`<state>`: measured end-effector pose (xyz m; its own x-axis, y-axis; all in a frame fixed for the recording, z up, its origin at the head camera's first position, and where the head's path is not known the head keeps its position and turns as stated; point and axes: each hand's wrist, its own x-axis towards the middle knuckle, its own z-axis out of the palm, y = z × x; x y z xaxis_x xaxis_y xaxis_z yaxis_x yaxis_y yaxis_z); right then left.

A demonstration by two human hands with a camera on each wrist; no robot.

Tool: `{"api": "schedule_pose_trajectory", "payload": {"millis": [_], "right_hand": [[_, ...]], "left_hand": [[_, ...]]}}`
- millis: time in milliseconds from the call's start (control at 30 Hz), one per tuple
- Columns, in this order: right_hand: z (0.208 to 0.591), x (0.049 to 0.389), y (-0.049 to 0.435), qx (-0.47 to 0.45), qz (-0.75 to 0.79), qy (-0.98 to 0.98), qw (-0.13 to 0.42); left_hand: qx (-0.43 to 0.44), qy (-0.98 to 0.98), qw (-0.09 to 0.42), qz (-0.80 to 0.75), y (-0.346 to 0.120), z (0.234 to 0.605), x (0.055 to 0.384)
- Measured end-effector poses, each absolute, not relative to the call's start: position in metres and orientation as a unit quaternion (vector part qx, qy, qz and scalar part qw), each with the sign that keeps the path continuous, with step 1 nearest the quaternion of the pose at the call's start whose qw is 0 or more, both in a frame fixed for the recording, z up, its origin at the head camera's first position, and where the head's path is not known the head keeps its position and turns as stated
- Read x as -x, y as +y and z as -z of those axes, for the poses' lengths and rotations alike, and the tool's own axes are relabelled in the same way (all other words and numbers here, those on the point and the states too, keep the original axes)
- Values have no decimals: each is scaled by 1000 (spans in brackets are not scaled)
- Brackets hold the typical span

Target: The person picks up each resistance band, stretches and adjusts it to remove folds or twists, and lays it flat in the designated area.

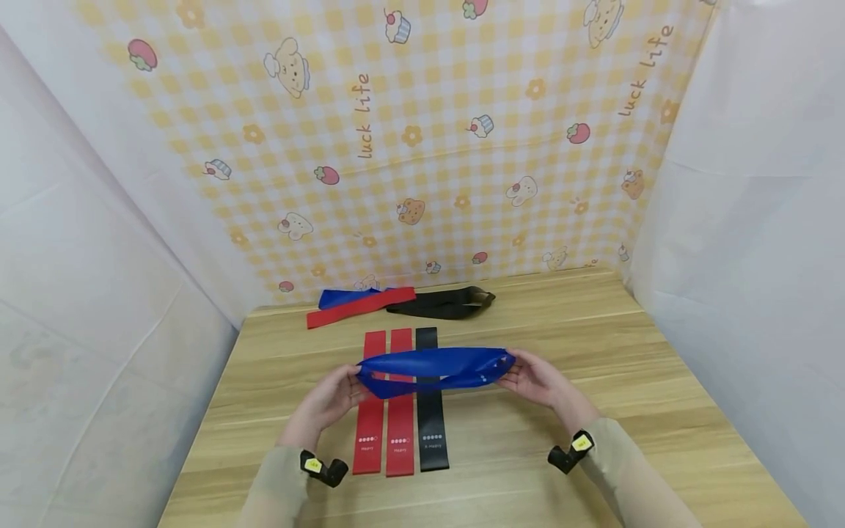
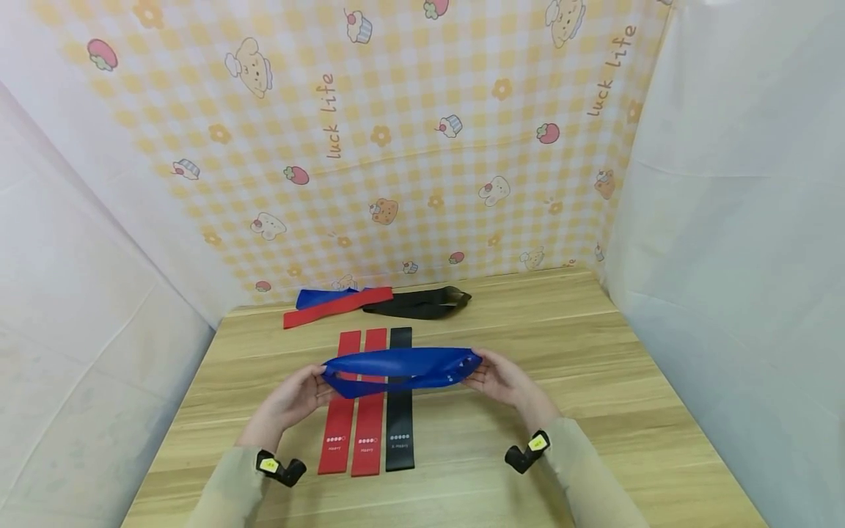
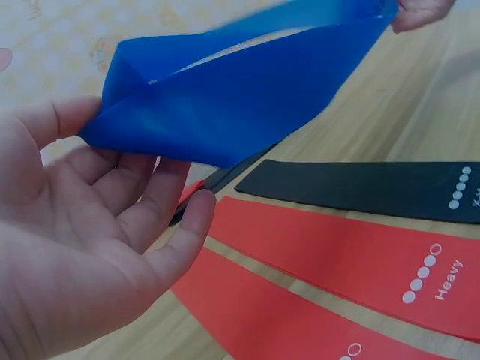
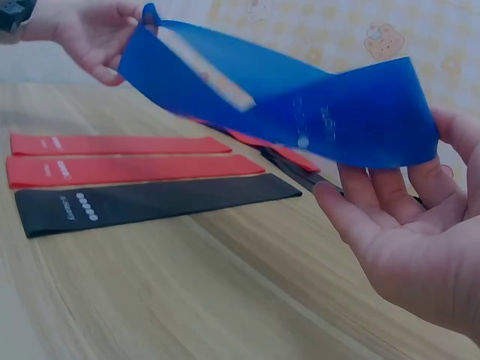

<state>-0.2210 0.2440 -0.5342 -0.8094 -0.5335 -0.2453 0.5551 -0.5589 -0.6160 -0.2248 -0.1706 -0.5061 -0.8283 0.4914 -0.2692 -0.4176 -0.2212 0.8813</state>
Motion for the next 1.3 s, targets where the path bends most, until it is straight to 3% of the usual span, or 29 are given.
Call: {"api": "schedule_pose_trajectory", "payload": {"millis": [267, 700, 1100, 1300], "right_hand": [[536, 220, 244, -68, 849, 444, 279], [540, 225, 241, -44, 730, 642, 228], [541, 225, 237, 26, 664, 711, 229], [544, 226, 234, -6, 658, 724, 207]], "left_hand": [[-46, 516, 291, -804, -177, 504, 224], [-155, 428, 323, -830, -177, 501, 226], [-202, 337, 278, -877, -174, 503, 224], [-192, 330, 266, -885, -169, 508, 221]]}}
